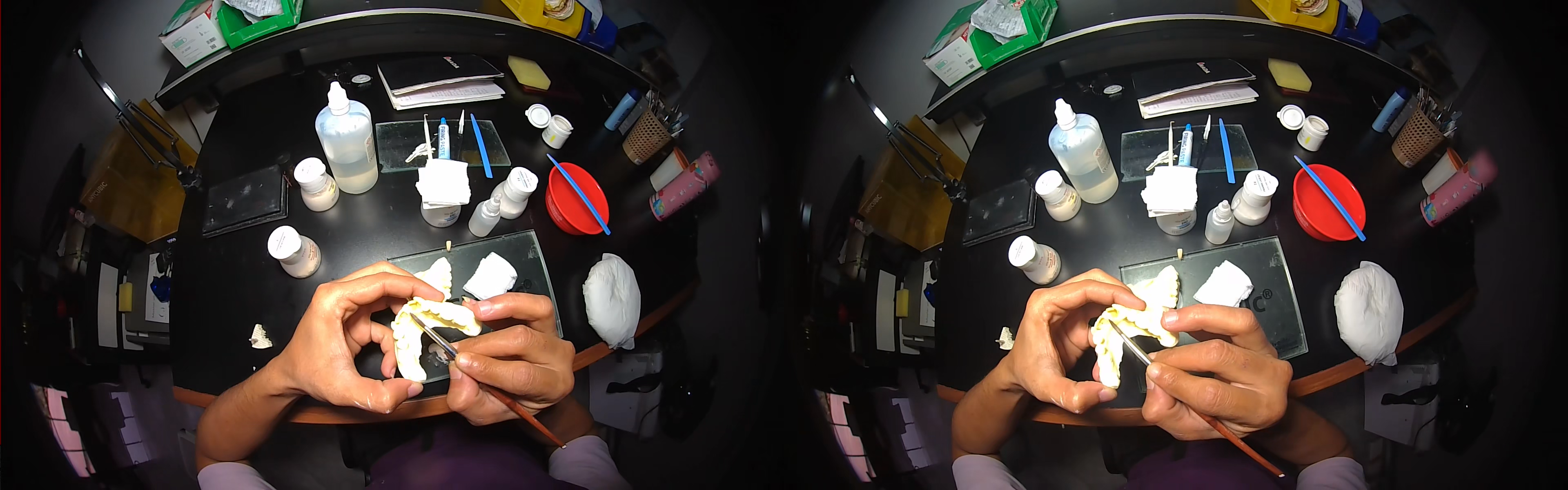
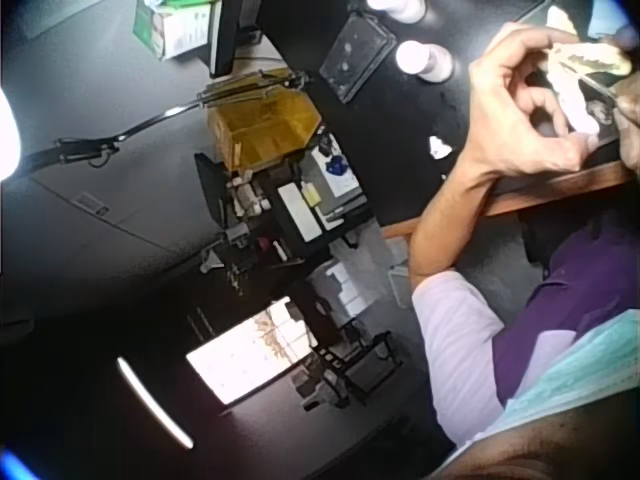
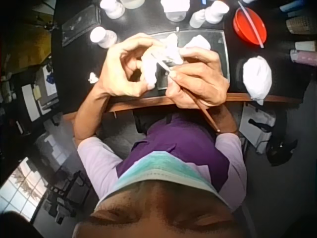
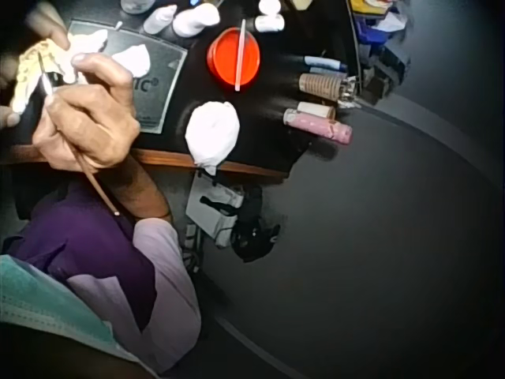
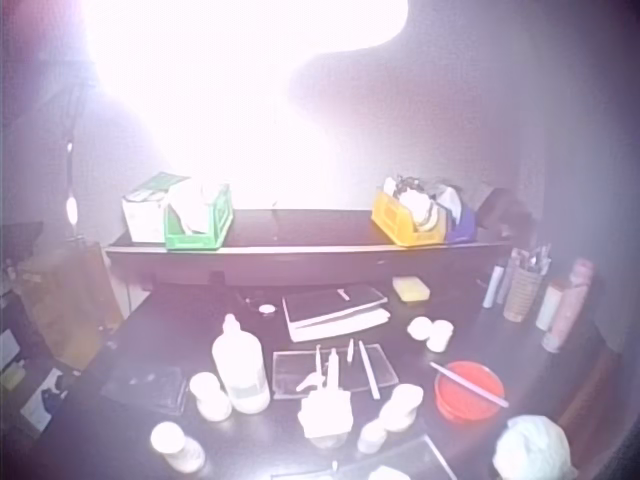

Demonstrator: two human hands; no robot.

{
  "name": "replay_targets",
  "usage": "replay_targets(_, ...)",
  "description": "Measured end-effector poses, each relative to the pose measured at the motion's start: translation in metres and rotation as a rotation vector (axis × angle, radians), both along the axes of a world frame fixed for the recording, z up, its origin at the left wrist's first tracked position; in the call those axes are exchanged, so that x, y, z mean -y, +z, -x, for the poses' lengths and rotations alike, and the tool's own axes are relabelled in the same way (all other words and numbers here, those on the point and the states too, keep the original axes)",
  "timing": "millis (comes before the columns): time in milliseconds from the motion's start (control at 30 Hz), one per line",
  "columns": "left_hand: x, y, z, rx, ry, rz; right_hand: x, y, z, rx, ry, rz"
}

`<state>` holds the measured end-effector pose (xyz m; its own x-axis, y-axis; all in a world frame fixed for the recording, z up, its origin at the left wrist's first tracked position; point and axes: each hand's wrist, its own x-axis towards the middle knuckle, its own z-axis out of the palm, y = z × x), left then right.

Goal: The person applies a liquid to a dental prosthesis using a small brush and then gathers a paste-like substance from a glass plate to apply it to the same prosthesis.

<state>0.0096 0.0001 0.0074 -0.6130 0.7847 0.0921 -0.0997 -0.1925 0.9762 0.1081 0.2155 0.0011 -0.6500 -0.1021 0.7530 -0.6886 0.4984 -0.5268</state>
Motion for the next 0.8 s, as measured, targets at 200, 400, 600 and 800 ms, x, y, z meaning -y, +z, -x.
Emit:
replay_targets(200, 0.0003, -0.0013, -0.0004, 0.001, 0.003, 0.003, -0.0008, -0.0004, 0.0009, 0.003, -0.003, -0.021)
replay_targets(400, 0.0011, -0.0007, -0.0012, 0.010, 0.004, -0.001, -0.0006, 0.0011, -0.0005, 0.019, 0.010, -0.019)
replay_targets(600, -0.0002, 0.0006, -0.0005, -0.001, 0.000, 0.010, -0.0007, -0.0006, -0.0001, 0.003, 0.003, -0.008)
replay_targets(800, 0.0000, 0.0010, -0.0010, 0.005, 0.006, 0.017, 0.0014, -0.0022, 0.0017, -0.032, -0.008, 0.021)
